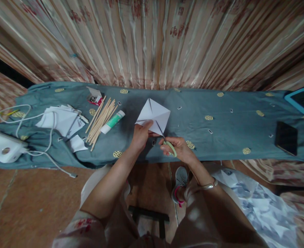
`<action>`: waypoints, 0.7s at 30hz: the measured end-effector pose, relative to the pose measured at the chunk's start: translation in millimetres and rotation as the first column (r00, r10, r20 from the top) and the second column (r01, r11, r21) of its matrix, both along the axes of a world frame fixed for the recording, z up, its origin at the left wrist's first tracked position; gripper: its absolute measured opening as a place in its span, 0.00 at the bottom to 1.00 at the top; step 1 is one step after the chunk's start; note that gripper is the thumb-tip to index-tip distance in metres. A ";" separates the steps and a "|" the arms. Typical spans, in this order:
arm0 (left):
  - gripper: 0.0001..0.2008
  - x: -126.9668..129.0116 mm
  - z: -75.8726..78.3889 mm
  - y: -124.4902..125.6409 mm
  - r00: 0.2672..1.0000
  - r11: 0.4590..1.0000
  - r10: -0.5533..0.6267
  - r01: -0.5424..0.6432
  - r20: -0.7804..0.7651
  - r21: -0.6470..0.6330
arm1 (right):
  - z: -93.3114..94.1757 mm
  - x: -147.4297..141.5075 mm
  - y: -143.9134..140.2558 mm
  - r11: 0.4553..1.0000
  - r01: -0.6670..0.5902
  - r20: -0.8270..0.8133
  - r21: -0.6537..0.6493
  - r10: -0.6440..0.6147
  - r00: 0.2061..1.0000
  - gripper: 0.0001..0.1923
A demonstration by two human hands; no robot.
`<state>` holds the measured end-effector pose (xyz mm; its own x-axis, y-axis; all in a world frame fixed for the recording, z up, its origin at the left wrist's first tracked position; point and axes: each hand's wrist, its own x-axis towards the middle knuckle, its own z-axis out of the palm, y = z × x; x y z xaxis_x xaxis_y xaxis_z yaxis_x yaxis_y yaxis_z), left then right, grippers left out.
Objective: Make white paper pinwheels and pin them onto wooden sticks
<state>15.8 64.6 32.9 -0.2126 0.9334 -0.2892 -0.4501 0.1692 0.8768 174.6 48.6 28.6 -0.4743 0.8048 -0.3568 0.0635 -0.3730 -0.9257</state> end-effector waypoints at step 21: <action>0.12 -0.4 1.1 -0.7 1.000 1.000 0.010 -0.010 0.021 -0.005 | 3.9 -2.9 -0.8 1.000 0.006 0.015 0.031 -0.007 1.000 0.20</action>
<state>15.4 63.9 34.1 -0.2161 0.9298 -0.2979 -0.4702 0.1683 0.8664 171.7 47.8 32.5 -0.4640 0.8185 -0.3387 0.0749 -0.3448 -0.9357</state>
